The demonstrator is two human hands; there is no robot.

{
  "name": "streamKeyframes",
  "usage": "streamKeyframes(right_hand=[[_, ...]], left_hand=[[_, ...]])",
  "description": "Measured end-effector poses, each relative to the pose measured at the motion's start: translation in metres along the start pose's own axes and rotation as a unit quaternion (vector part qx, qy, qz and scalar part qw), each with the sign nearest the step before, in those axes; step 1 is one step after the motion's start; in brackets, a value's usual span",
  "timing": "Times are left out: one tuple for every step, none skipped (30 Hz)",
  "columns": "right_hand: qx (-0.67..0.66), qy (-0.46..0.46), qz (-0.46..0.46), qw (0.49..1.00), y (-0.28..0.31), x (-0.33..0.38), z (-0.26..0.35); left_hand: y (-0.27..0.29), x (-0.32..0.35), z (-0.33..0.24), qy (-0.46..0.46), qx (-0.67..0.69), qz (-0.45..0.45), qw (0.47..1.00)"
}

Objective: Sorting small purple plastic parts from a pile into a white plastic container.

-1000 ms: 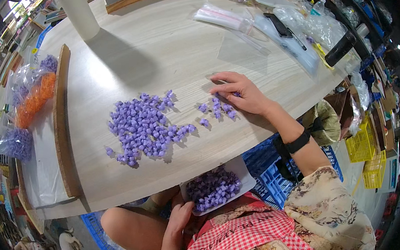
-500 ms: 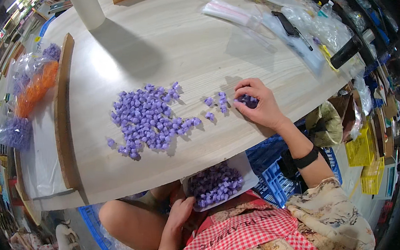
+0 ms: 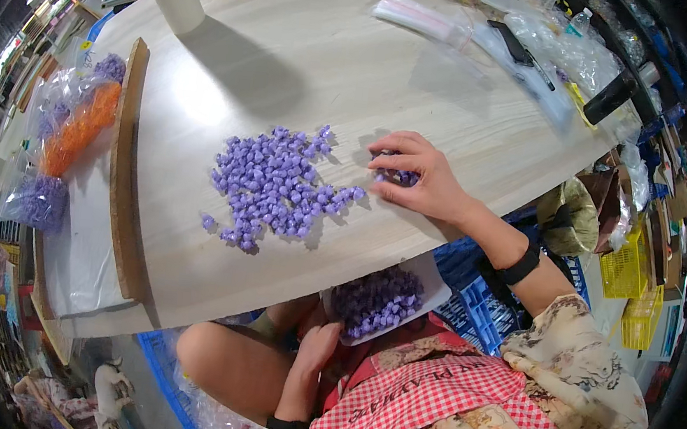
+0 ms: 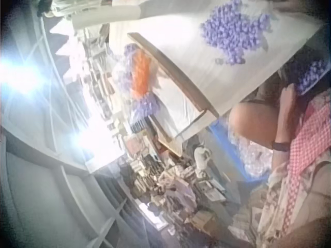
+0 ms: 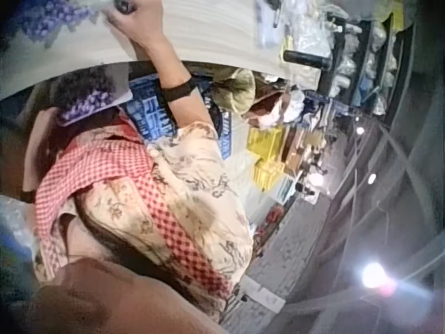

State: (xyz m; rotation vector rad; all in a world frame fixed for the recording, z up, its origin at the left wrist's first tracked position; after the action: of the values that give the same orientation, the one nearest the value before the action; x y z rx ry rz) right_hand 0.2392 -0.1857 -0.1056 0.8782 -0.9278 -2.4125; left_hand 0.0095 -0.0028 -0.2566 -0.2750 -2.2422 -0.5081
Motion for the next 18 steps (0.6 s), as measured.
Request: streamKeyframes(right_hand=[[-0.008, -0.007, -0.021, 1.000, 0.001, 0.001, -0.002], [-0.017, -0.015, -0.043, 0.999, 0.002, 0.004, -0.003], [-0.019, -0.019, -0.040, 0.999, 0.002, 0.009, -0.001], [-0.032, -0.029, -0.042, 0.998, 0.003, 0.011, 0.001], [-0.045, -0.040, -0.043, 0.997, 0.003, 0.014, 0.004], [-0.057, -0.040, -0.037, 0.997, 0.001, 0.020, 0.010], [-0.060, -0.041, -0.034, 0.997, 0.000, 0.025, 0.016], [-0.081, -0.039, -0.022, 0.996, -0.002, 0.031, 0.022], [-0.102, -0.038, -0.009, 0.994, -0.006, 0.037, 0.029], [-0.101, -0.009, 0.004, 0.995, -0.009, 0.042, 0.040], [-0.104, -0.009, 0.005, 0.995, -0.013, 0.047, 0.048], [-0.117, 0.035, 0.027, 0.992, -0.017, 0.052, 0.059], [-0.131, 0.079, 0.049, 0.987, -0.023, 0.059, 0.070], [-0.141, 0.112, 0.070, 0.981, -0.032, 0.067, 0.079], [-0.147, 0.145, 0.091, 0.974, -0.037, 0.075, 0.089], [-0.162, 0.162, 0.140, 0.963, -0.042, 0.083, 0.095], [-0.160, 0.162, 0.139, 0.964, -0.046, 0.088, 0.097], [-0.166, 0.164, 0.161, 0.959, -0.056, 0.094, 0.098]], left_hand=[[-0.001, -0.003, -0.002, -0.048, -0.056, -0.011, 0.997], [-0.002, -0.003, -0.004, -0.096, -0.111, -0.020, 0.989], [-0.002, -0.002, -0.003, -0.092, -0.110, -0.017, 0.990], [0.000, 0.000, -0.010, -0.150, -0.139, -0.040, 0.978], [0.002, 0.002, -0.018, -0.206, -0.167, -0.062, 0.962], [0.002, 0.004, -0.019, -0.199, -0.191, -0.043, 0.960], [0.002, 0.003, -0.020, -0.196, -0.190, -0.043, 0.961], [0.002, 0.002, -0.019, -0.183, -0.162, -0.032, 0.969], [0.002, 0.001, -0.018, -0.170, -0.134, -0.021, 0.976], [0.001, -0.001, -0.018, -0.167, -0.134, -0.021, 0.977], [-0.001, -0.005, -0.014, -0.130, -0.116, -0.016, 0.985], [-0.002, -0.007, -0.013, -0.093, -0.098, -0.009, 0.991], [-0.002, -0.005, -0.017, -0.091, -0.099, -0.007, 0.991], [-0.002, -0.001, -0.017, -0.054, -0.053, 0.008, 0.997], [-0.002, 0.002, -0.018, -0.019, -0.007, 0.022, 1.000], [-0.003, 0.002, -0.017, -0.020, -0.008, 0.023, 0.999], [-0.005, 0.001, -0.017, -0.046, -0.010, 0.034, 0.998], [-0.008, 0.000, -0.016, -0.073, -0.012, 0.045, 0.996]])
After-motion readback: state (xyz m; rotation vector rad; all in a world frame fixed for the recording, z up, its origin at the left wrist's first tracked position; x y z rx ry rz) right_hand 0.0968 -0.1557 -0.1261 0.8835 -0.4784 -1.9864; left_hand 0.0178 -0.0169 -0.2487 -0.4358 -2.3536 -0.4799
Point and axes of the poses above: each hand's wrist, its own x-axis away from the middle knuckle, its own y-axis out of the back of the hand, z = x × y, the point moved 5 cm from there along -x, towards the middle knuckle, and after that the axes turned 2 degrees about y, right-handed, at the moved point
